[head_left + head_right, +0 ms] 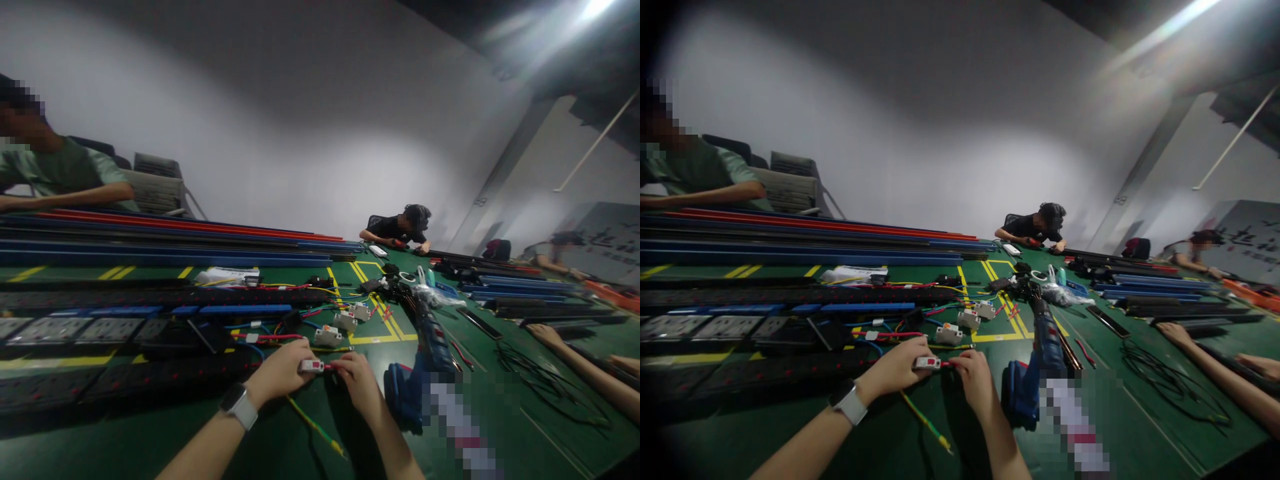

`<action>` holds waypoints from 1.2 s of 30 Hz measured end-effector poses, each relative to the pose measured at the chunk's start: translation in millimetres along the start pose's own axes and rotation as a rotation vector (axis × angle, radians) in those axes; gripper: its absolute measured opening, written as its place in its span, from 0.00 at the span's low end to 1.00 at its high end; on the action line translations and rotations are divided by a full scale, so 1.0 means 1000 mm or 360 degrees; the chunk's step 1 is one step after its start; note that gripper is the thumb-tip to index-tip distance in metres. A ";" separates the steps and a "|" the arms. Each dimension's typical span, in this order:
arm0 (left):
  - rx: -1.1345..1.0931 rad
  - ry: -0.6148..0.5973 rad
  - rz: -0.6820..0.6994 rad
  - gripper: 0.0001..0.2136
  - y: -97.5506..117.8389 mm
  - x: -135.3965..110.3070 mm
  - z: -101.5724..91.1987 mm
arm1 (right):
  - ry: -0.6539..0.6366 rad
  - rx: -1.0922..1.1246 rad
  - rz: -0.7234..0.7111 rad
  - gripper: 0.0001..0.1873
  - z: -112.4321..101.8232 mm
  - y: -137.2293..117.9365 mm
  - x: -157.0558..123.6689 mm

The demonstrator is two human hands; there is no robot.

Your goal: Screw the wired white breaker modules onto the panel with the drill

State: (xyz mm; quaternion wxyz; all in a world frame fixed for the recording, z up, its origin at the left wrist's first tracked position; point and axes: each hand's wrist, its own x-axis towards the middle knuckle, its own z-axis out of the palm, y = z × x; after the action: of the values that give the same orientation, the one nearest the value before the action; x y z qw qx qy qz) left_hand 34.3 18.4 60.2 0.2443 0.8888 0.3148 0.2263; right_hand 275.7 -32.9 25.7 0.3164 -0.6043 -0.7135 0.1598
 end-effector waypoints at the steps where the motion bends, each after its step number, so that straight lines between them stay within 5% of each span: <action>1: -0.0045 0.0014 -0.0003 0.07 0.000 0.000 0.001 | 0.0000 0.0020 0.0010 0.17 0.000 -0.001 0.000; 6: -0.0143 -0.0007 0.0009 0.10 -0.002 0.001 0.002 | 0.0099 0.0179 0.0088 0.22 0.001 0.002 -0.001; 11: -0.0032 -0.0214 0.0139 0.31 -0.003 0.004 -0.004 | 0.0136 0.0332 0.0111 0.25 0.010 0.015 0.000; 15: -0.0071 -0.0397 0.0182 0.36 -0.004 0.006 -0.009 | 0.0164 0.0469 0.0114 0.26 0.014 0.022 0.001; 28: -0.0003 -0.0359 0.0101 0.26 0.001 0.007 -0.009 | 0.0180 0.0429 0.0124 0.17 0.010 0.008 0.002; 36: -0.0033 -0.0364 0.0051 0.23 0.001 0.007 -0.011 | 0.0358 0.0092 -0.0002 0.17 -0.023 -0.008 -0.030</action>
State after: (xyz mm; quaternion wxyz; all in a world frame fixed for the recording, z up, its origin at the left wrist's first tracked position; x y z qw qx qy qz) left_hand 33.7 25.7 71.2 0.2843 0.9112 0.2682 0.1305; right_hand 286.9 -67.1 40.2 0.4118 -0.6086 -0.6690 0.1115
